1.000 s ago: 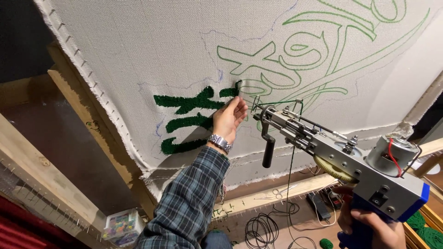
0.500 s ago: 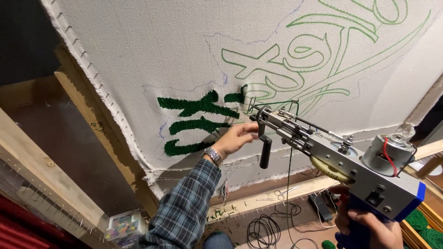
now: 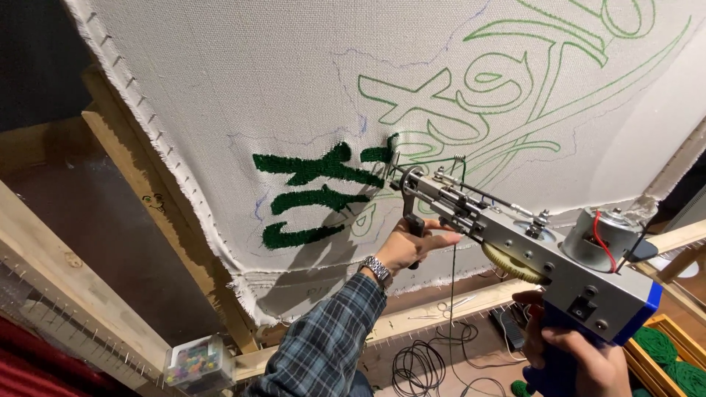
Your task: Using a tufting gun to fill in a green pattern on a rug canvas stretched on a frame.
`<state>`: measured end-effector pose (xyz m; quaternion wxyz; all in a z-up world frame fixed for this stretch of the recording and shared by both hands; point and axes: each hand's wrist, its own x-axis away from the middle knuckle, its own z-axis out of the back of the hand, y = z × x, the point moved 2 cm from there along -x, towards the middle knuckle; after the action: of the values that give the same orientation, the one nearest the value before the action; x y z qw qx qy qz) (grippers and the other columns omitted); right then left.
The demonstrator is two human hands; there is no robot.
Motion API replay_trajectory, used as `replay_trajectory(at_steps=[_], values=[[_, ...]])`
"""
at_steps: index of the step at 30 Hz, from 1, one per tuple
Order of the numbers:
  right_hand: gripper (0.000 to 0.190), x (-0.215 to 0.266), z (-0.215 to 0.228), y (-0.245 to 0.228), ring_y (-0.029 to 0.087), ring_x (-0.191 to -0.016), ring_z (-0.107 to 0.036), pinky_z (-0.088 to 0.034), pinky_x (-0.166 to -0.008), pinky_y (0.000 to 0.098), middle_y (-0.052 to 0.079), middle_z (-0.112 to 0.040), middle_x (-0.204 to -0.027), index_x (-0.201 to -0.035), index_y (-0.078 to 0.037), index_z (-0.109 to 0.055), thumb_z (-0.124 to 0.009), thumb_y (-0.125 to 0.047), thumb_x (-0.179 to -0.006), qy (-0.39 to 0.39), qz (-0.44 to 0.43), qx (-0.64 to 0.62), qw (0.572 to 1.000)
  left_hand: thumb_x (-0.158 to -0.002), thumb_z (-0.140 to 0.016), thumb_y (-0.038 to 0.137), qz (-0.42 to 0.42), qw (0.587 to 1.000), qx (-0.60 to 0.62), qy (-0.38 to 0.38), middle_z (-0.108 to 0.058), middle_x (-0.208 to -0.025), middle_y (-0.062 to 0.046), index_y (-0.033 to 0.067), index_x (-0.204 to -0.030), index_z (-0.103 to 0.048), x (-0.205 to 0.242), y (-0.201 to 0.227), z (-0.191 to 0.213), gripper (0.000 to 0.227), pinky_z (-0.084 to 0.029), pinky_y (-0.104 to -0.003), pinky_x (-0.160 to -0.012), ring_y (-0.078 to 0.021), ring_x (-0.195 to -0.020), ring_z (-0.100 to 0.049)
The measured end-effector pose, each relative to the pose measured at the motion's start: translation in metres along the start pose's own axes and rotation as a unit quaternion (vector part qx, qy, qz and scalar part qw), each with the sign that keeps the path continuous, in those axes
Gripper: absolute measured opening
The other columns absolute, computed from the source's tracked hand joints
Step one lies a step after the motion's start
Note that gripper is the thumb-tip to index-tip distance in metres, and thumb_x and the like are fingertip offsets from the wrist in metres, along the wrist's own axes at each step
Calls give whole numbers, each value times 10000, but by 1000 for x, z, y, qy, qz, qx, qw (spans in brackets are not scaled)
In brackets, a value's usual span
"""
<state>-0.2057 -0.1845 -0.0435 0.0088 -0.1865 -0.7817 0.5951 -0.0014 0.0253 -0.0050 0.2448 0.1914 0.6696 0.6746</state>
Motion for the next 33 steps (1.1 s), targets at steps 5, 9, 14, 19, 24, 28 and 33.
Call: replay_trajectory(at_steps=[5,9,14,19,24,28,33], values=[[405,-2,-10,-2,313,-507,-414,-320,-472,397,213,-449,-657,-1167,171,-597,-572,-68,-840,19,1,-31,999,-826,-862,300,-14,998,39,40,-574,-520,14,132,-918,-806,-18,-10,3,200,-228,-240,-396,-65,-406,-310],[425,-4,-30,-16,321,-586,-416,-311,-475,402,230,-467,-755,-1191,171,-565,-551,-7,-805,59,-20,-39,997,-827,-873,236,14,993,102,53,-740,-793,36,186,-768,-679,-29,-19,7,209,-280,-202,-396,-37,-431,-365],[438,-9,-54,-33,317,-478,-419,-298,-447,386,228,-514,-745,-1166,194,-670,-566,-7,-792,36,2,17,999,-827,-874,227,-9,989,136,51,-657,-724,88,202,-688,-624,-37,-21,14,287,-258,-242,-376,-58,-412,-340],[446,-10,-73,-42,284,-491,-458,-366,-447,386,190,-526,-618,-1178,171,-736,-607,-16,-794,52,-1,55,997,-776,-899,228,4,986,142,92,-694,-792,76,198,-627,-544,-57,-29,20,385,-278,-252,-340,-60,-397,-379],[435,-8,-89,-47,307,-511,-491,-437,-421,447,208,-543,-636,-1208,85,-765,-597,-18,-821,77,-36,85,993,-868,-846,196,-2,992,77,103,-534,-650,0,108,-729,-722,-63,-28,26,206,-292,-262,-395,-109,-456,-320],[382,-11,-98,-40,283,-461,-471,-420,-335,432,188,-524,-610,-1172,95,-766,-622,36,-824,95,-42,85,991,-893,-803,168,49,987,85,129,-434,-501,-44,31,-853,-716,-78,-38,32,168,-331,-299,-409,-144,-413,-332],[377,-28,-97,-22,417,-716,-629,-558,-619,514,347,-709,-967,-1236,139,-670,-723,44,-875,123,-155,100,975,-878,-700,87,-71,969,167,168,-433,-461,-4,141,-714,-529,-129,-90,56,243,-318,-287,-275,-113,-315,-411]])
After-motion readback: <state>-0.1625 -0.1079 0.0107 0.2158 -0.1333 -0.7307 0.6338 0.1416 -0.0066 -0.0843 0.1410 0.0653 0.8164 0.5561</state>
